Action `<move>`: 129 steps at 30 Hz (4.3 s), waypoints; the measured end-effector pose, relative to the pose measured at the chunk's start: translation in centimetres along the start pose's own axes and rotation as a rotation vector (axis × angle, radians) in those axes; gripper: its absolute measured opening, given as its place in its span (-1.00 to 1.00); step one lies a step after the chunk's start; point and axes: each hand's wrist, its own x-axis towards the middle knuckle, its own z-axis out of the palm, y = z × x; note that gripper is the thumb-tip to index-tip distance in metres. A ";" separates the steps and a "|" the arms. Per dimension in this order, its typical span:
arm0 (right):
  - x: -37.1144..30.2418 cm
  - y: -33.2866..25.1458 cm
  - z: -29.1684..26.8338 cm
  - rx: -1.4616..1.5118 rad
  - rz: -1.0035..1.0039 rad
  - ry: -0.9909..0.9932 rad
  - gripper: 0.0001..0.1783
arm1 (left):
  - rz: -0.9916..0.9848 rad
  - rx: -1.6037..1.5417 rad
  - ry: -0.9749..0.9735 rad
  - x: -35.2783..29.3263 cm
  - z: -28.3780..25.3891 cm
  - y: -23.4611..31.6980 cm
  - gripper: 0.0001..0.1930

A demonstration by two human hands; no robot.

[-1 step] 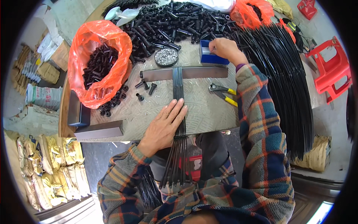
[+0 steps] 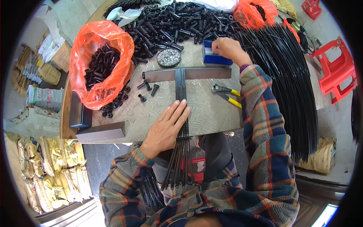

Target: Assembling wire bundles by aligning wires, adding connectors, and using pliers to secure components.

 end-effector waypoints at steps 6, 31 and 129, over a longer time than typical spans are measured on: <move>-1.3 -1.9 -0.7 0.235 -0.042 0.439 -0.90 | 0.017 0.025 0.003 0.1 -0.2 0.2 -0.38; -4.2 -8.5 1.7 0.351 -0.168 0.242 -0.84 | -0.003 0.132 -0.071 0.3 0.0 -0.2 -0.39; 0.1 0.8 -0.3 -0.178 -0.026 0.013 -0.95 | 0.062 -0.106 -0.044 -0.2 -0.6 0.6 -0.06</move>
